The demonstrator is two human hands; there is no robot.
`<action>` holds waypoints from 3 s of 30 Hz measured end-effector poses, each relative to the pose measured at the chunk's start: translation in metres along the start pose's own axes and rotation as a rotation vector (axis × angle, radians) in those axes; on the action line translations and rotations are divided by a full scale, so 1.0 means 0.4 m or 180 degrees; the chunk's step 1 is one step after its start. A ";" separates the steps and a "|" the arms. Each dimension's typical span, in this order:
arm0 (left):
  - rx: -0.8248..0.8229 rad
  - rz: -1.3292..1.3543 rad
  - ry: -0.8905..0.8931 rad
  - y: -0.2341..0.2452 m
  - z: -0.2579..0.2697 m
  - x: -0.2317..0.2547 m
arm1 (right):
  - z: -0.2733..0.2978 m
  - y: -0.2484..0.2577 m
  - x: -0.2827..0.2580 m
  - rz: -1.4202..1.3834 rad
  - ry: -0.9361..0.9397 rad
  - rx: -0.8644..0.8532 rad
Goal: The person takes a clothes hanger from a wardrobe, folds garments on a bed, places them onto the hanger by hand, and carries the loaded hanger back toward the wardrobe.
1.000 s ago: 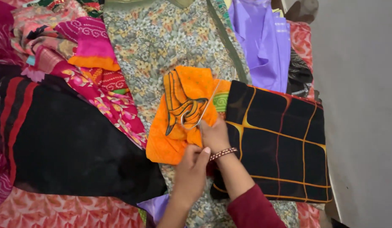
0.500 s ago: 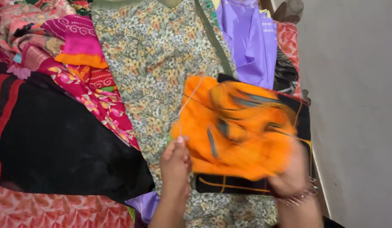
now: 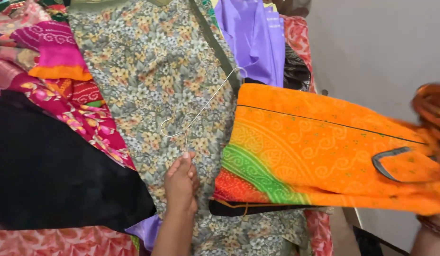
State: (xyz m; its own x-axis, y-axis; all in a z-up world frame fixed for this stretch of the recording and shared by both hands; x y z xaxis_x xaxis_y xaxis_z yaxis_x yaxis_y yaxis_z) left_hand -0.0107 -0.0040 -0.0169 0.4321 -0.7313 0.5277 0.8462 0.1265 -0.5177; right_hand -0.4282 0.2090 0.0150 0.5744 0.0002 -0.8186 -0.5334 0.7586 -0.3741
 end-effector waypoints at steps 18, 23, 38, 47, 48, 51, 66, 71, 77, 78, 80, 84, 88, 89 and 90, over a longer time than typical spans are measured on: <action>-0.1016 -0.0458 0.0387 -0.212 0.218 0.069 | 0.166 -0.235 0.315 0.5592 0.0840 -0.1581; -0.1612 -0.0884 0.0614 -0.363 0.368 0.030 | 0.256 -0.212 0.254 0.5080 0.0381 -0.1687; -0.1802 -0.2672 -0.0820 -0.763 0.950 0.081 | 0.537 -0.155 -0.228 0.3547 0.0883 -0.2221; -0.0085 -0.5215 -0.3157 -0.895 1.387 0.291 | 0.919 -0.452 -0.811 0.3668 0.4492 0.0117; 0.0054 -0.5388 -0.3370 -0.890 1.417 0.304 | 0.962 -0.481 -0.864 0.3700 0.5048 0.0199; 0.0292 -0.5664 -0.3163 -0.859 1.476 0.342 | 1.021 -0.544 -0.993 0.3488 0.4261 -0.2342; 0.2033 -0.3411 -0.3124 -0.404 1.669 0.405 | 1.180 -0.902 -0.841 0.2837 0.0787 -0.4126; 0.1367 -0.3104 -0.3101 -0.317 1.573 0.350 | 1.255 -0.947 -0.896 0.2520 0.0419 -0.4200; 0.0871 -0.2545 -0.3345 -0.285 1.492 0.339 | 1.298 -0.981 -0.924 0.2345 0.0696 -0.3850; 0.0669 -0.2303 -0.3220 -0.283 1.487 0.338 | 1.295 -0.984 -0.921 0.2255 0.0755 -0.3824; 0.0380 -0.2059 -0.3107 -0.285 1.485 0.341 | 1.288 -0.992 -0.921 0.2321 0.1135 -0.3668; -0.0137 -0.2580 -0.2504 -0.285 1.499 0.334 | 1.284 -1.003 -0.917 0.2144 0.1609 -0.3633; -0.1664 -0.1189 -0.2529 -0.305 1.499 0.326 | 1.277 -0.999 -0.898 0.2128 0.1710 -0.3557; -0.2056 -0.0569 -0.2315 -0.299 1.507 0.326 | 1.273 -0.996 -0.894 0.2126 0.1719 -0.3542; -0.2427 0.0054 -0.2077 -0.299 1.512 0.326 | 1.267 -0.992 -0.892 0.2124 0.1728 -0.3526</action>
State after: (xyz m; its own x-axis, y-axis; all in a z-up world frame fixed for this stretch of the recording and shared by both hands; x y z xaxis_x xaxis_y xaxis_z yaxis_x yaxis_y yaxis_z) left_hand 0.1334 0.2909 0.5212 0.7221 -0.1939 0.6641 0.5114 -0.4968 -0.7012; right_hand -0.1069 0.2384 0.6764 -0.1512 -0.2895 -0.9452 -0.9598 -0.1859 0.2105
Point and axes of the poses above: each hand's wrist, its own z-axis away from the middle knuckle, its own y-axis out of the back of the hand, x = y × z, the point moved 1 cm from there along -z, towards the middle knuckle, and after that the axes turned 13 degrees about -x, right-handed, at the moved point
